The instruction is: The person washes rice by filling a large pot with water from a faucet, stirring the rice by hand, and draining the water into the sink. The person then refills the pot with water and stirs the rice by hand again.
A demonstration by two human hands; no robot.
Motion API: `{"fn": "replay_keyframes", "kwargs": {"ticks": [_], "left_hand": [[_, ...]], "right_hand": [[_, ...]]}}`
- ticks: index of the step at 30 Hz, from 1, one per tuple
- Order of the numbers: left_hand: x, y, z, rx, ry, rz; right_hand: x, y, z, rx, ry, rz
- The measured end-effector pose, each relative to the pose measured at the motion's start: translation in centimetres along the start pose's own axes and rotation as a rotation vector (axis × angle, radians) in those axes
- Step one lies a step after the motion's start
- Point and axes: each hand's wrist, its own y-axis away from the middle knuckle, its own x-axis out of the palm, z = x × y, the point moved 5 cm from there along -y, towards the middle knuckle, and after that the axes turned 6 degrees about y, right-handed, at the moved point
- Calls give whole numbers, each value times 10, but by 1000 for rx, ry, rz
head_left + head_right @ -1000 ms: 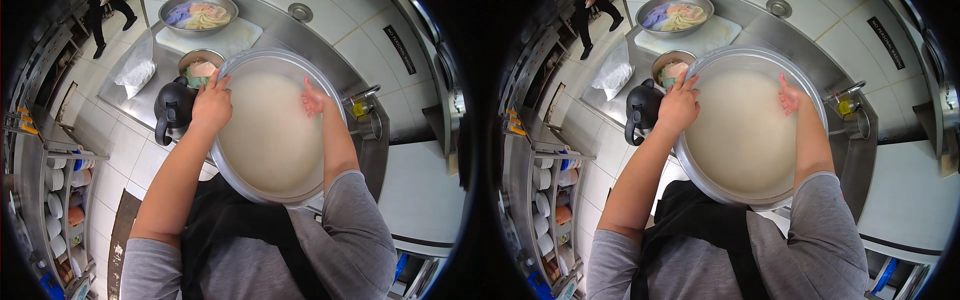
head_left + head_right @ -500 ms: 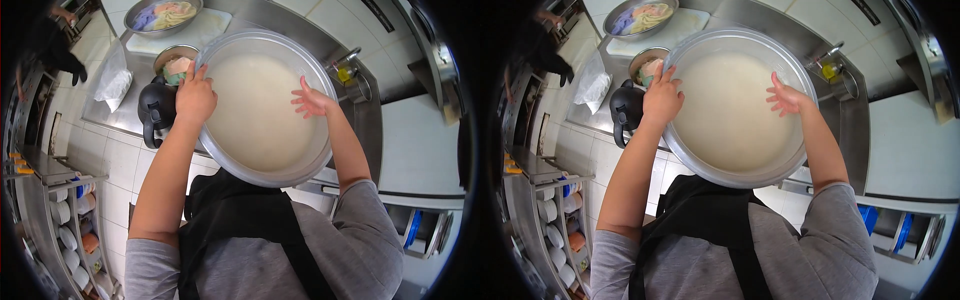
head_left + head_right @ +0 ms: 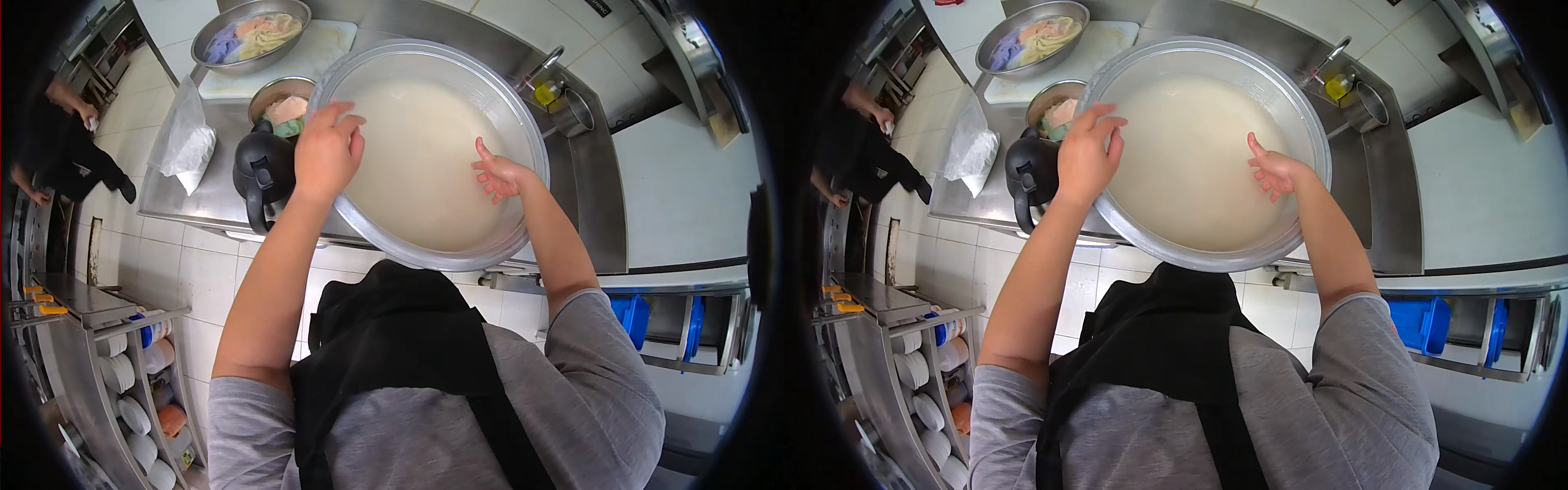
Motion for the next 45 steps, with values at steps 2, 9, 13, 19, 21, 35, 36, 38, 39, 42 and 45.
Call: {"fn": "replay_keyframes", "kwargs": {"ticks": [2,9,13,19,21,35,36,38,39,42,45], "left_hand": [[1,9,-5,-207,415,161],[-15,47,-26,71,313,235],[-20,73,-26,95,285,279],[-19,84,-21,44,352,310],[-18,85,-20,35,360,284],[-17,87,-20,-7,349,250],[-17,87,-20,-7,346,247],[-18,86,-21,-3,340,243],[-18,86,-21,-7,339,249],[-18,86,-22,-5,332,262],[-18,86,-22,10,306,263]], "right_hand": [[2,1,0,3,-7,-8],[26,33,10,-86,89,-54],[75,53,8,-157,191,76],[120,56,29,-151,349,138],[142,57,61,-231,353,174],[88,11,108,-273,200,159],[73,3,103,-218,159,129],[64,-5,97,-141,93,110],[62,-11,96,-146,92,110],[64,-21,95,-106,127,80],[63,-26,96,-101,148,77]]}}
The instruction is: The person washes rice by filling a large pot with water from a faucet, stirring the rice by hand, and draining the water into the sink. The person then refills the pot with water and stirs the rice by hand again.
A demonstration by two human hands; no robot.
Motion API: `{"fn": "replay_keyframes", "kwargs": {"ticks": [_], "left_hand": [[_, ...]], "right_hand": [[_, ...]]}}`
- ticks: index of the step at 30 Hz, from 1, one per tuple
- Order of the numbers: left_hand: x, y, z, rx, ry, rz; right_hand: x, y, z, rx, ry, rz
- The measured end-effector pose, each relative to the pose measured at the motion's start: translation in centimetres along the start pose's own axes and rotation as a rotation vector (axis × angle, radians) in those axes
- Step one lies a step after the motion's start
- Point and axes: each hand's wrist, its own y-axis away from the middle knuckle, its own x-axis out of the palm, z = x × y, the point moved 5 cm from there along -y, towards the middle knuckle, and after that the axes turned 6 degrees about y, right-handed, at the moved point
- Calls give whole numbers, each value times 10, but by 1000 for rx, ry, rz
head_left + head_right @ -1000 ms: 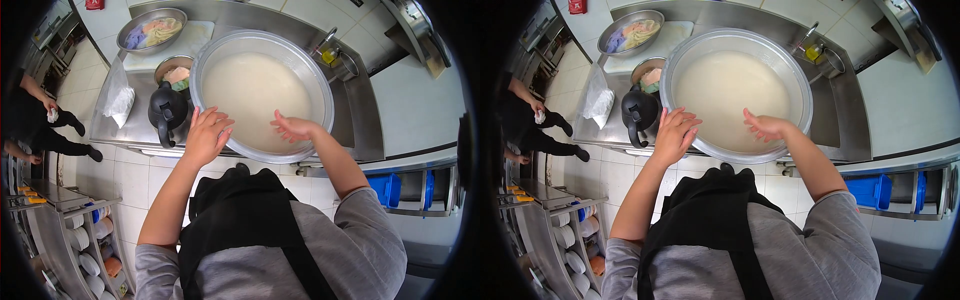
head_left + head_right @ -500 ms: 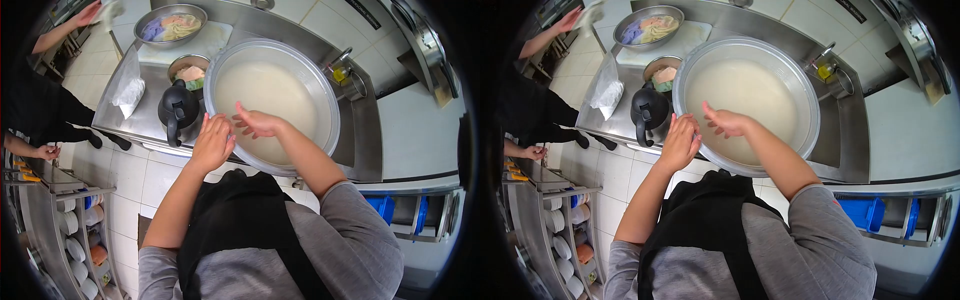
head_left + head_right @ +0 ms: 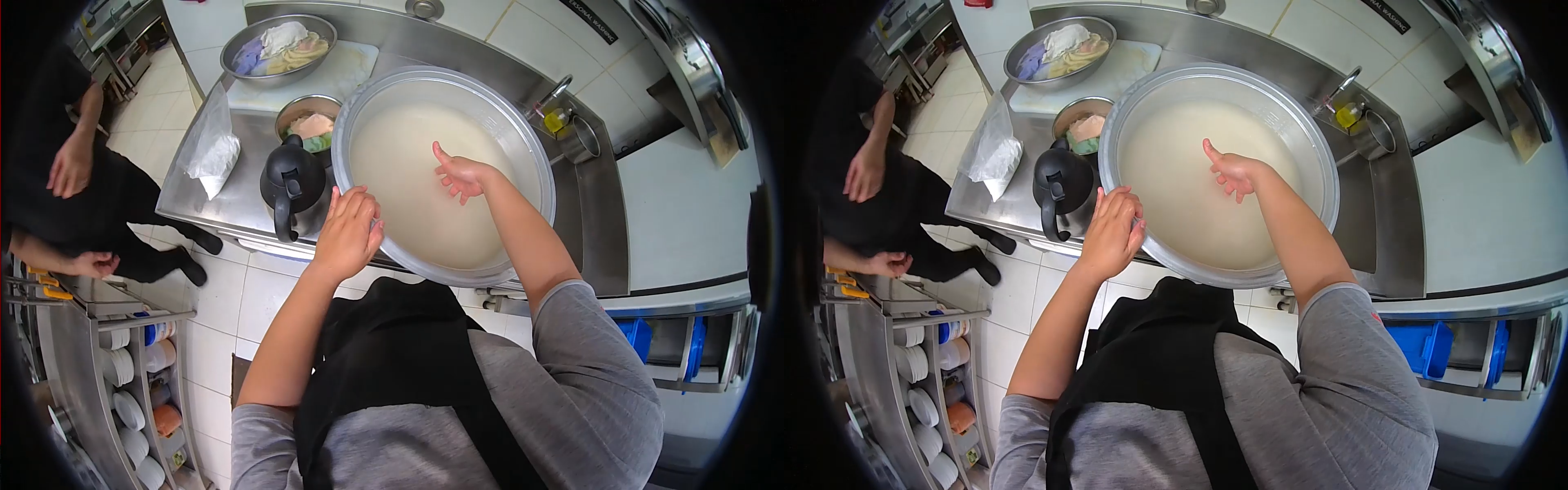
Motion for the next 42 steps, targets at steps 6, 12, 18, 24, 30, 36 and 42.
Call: {"fn": "replay_keyframes", "kwargs": {"ticks": [6,12,18,24,30,36,42], "left_hand": [[1,0,0,7,-34,8],[-1,0,-2,-7,-8,41],[-1,26,28,-60,522,-445],[1,51,1,-138,350,-756],[28,-51,-29,-409,171,-414],[70,-105,114,-735,-147,-210],[131,-144,139,-616,-225,-416]], "right_hand": [[1,-3,-1,-3,-16,-40],[9,10,1,-17,-5,-125],[12,58,-15,-235,180,-297],[-20,111,-99,-541,197,-278],[-67,94,-150,-555,-871,-330],[-120,-1,-120,-385,-1081,-535],[-161,-163,-118,-444,-897,-1031]]}}
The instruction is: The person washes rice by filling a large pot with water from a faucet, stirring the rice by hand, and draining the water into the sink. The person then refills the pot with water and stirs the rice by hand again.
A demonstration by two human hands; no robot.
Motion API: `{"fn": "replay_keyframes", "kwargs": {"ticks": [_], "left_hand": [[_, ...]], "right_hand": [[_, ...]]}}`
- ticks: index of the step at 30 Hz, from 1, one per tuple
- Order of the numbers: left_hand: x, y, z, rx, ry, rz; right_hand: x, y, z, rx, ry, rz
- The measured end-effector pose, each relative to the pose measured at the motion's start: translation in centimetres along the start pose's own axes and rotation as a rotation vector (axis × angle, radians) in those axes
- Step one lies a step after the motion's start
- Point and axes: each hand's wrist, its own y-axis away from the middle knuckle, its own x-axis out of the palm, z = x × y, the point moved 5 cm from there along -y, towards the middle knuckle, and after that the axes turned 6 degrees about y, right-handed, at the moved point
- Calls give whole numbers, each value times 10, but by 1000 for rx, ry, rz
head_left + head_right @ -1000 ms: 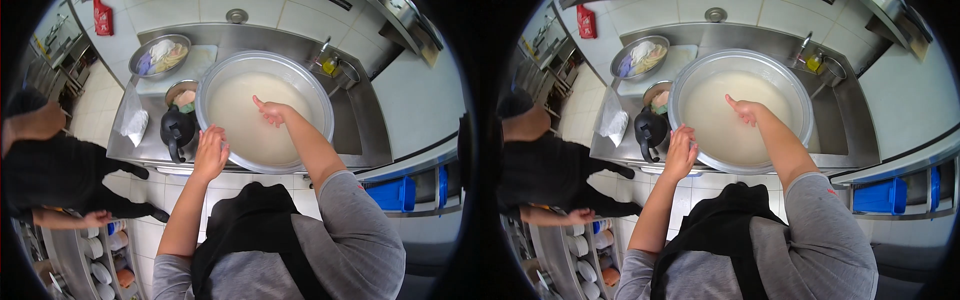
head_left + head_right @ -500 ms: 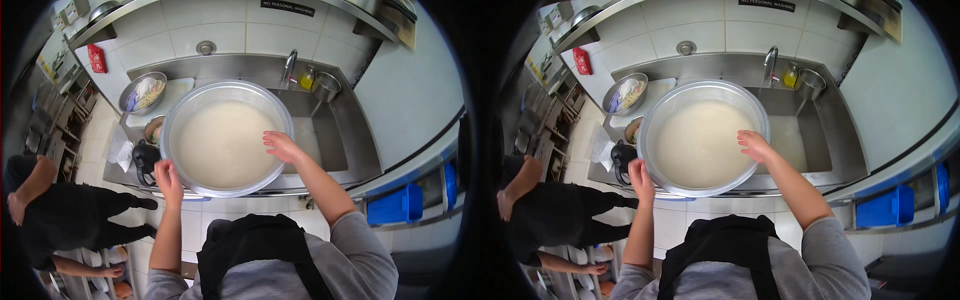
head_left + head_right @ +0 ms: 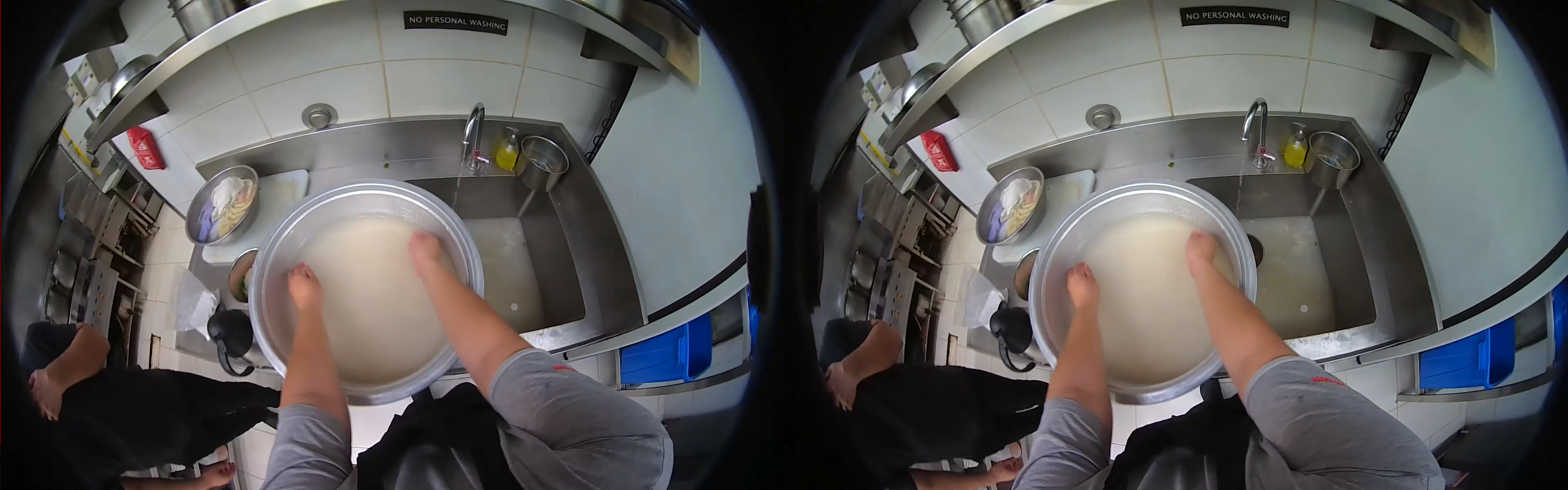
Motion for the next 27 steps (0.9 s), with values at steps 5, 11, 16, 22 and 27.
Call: {"fn": "replay_keyframes", "kwargs": {"ticks": [5,11,16,22,27], "left_hand": [[77,52,-91,76,434,-68],[76,31,-262,-156,1199,284],[134,91,-371,-197,1250,650],[225,212,-394,-471,886,1150],[251,291,-406,-124,440,1135]], "right_hand": [[41,99,48,166,-444,377],[-19,86,171,125,-988,409],[-154,52,187,111,-863,96],[-266,49,130,355,-849,17],[-356,39,67,186,-358,267]]}}
